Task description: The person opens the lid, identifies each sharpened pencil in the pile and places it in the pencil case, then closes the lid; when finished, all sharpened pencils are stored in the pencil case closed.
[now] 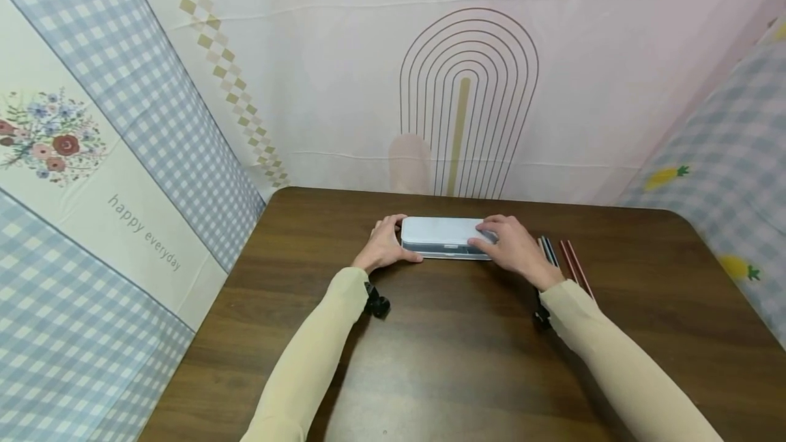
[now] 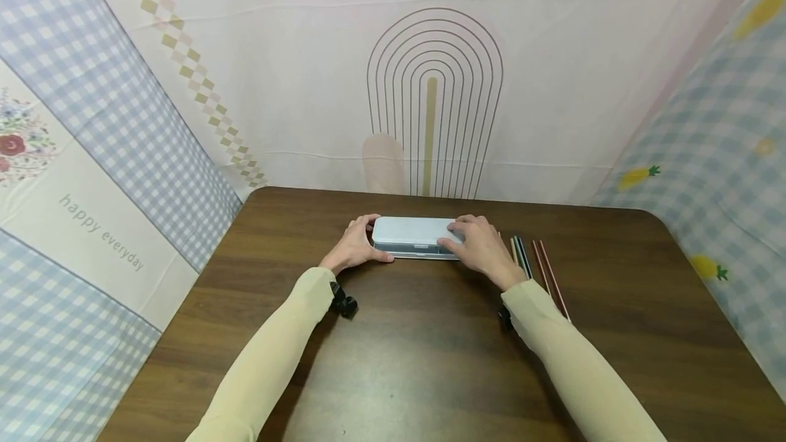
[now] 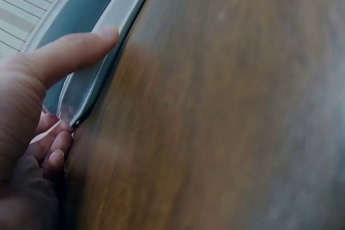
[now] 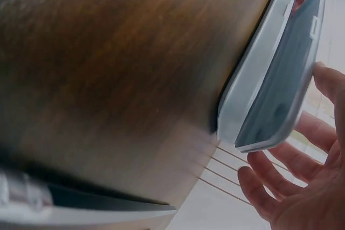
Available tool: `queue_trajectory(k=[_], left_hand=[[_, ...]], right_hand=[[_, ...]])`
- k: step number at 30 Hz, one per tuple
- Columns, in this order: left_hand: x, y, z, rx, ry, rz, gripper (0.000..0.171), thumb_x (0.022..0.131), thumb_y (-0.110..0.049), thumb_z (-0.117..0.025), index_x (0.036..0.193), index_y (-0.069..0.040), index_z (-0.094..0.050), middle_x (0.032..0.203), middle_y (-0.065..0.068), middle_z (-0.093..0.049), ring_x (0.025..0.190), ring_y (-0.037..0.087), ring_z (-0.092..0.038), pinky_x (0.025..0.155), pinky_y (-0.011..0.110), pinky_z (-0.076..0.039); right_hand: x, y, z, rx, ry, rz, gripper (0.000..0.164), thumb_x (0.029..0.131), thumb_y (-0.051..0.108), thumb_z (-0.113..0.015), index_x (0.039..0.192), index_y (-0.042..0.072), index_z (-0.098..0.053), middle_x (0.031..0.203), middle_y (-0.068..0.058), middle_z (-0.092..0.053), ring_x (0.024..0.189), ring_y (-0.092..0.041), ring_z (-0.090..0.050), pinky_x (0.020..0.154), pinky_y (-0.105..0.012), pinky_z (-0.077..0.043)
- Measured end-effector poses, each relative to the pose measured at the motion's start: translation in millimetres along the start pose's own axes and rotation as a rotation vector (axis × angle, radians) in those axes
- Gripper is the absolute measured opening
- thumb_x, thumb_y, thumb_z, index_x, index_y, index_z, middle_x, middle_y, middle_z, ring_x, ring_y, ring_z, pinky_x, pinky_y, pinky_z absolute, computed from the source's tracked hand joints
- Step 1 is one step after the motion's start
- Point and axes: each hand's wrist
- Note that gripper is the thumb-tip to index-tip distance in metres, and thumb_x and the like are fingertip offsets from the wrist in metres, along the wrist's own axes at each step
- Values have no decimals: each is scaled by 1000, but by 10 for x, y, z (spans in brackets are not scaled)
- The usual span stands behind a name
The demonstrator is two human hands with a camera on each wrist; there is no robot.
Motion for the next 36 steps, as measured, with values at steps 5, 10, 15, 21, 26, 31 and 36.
queue_trajectory(k=[5,10,15,21,26,31,36], left_hand=[[-4,18,15,-17,19,-5,109,73,-38,-102,162,-13,-45,154,17,-55,142,33,-45,124,52,-41],[27,29,23,-15,26,3,101,82,-46,-94,164,-14,-45,157,16,-53,145,34,-46,124,54,-42],[23,28,35,-43,28,23,96,85,-45,-93,163,-15,-46,157,17,-53,147,36,-45,124,56,-42],[-20,59,50,-51,25,41,97,83,-44,-96,162,-16,-47,156,16,-54,146,34,-46,123,54,-44],[1,59,71,-53,10,36,96,81,-42,-97,160,-16,-49,155,16,-55,145,34,-46,123,54,-43],[12,70,94,-47,-4,39,95,80,-41,-98,159,-16,-51,153,15,-56,143,33,-46,122,53,-43],[-10,103,114,-34,19,40,95,83,-42,-96,161,-15,-49,154,15,-54,144,33,-46,123,53,-43]], right_hand=[[-5,46,-29,-79,25,-16,54,103,40,-76,140,2,-72,153,-29,-61,142,-50,-54,121,-70,-42],[17,66,-46,-149,32,-12,56,101,41,-79,140,1,-73,149,-29,-64,136,-50,-59,117,-68,-46],[36,72,-65,-167,21,4,57,100,41,-80,139,1,-73,147,-29,-65,133,-49,-62,115,-67,-49],[16,112,-104,-180,20,10,55,99,40,-81,138,2,-74,147,-29,-66,131,-49,-63,113,-66,-51],[42,142,-94,-191,15,3,55,98,40,-82,139,3,-74,147,-27,-66,130,-48,-64,110,-65,-53],[77,177,-112,-178,18,-6,56,99,39,-82,140,3,-73,148,-27,-65,132,-49,-63,110,-66,-53],[62,191,-164,-203,18,-1,55,100,40,-81,140,3,-73,147,-27,-66,130,-48,-64,109,-65,-54]])
Point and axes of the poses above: each hand's wrist, its own x-axis towards the middle knuckle, its own z-axis out of the back of the hand, y = z × x
